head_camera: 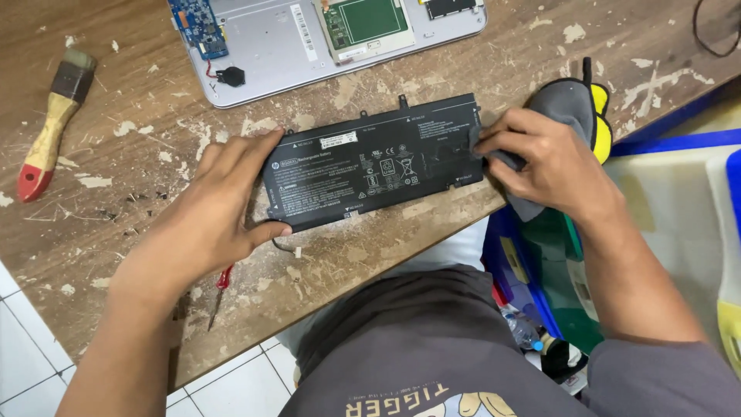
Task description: Cleaning a laptop battery and the internal chassis of a laptop using a cloth and a brush before installation.
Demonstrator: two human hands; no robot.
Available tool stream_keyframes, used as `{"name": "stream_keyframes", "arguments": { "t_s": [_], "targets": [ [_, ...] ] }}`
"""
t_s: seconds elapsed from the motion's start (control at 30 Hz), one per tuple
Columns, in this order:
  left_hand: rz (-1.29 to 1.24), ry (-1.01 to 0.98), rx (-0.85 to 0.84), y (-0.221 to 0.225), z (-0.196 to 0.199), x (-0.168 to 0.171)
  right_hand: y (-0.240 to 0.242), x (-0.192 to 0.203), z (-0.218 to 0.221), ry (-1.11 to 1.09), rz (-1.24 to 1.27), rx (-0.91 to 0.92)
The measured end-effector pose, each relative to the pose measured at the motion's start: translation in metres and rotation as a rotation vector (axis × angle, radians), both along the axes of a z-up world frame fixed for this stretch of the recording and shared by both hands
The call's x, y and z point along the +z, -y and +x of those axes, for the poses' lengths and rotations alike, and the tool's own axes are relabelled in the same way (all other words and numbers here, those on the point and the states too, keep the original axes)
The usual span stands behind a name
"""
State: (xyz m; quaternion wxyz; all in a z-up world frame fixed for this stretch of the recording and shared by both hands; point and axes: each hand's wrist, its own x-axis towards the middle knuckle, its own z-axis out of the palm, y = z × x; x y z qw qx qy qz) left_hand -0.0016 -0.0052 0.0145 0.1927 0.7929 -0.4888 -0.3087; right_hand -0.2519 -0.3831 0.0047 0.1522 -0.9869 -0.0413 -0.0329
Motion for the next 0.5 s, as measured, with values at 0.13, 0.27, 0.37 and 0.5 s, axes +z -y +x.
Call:
{"name": "stream_keyframes", "arguments": {
  "t_s": [0.13, 0.27, 0.37, 0.5],
  "targets": [
    [0.119, -0.025, 0.046, 0.002, 0.000, 0.000, -0.011, 0.001, 0.011, 0.065, 0.010, 0.045],
    [-0.066, 0.043, -0.038, -0.001, 0.001, -0.006, -0.023, -0.008, 0.030, 0.194, -0.025, 0.010],
    [-0.087, 0.040, -0.037, -0.002, 0.000, -0.007, -0.039, -0.009, 0.052, 0.204, -0.028, 0.006],
    [-0.176, 0.074, -0.060, -0.003, 0.000, -0.007, -0.076, -0.012, 0.085, 0.204, -0.009, 0.118]
  ]
}}
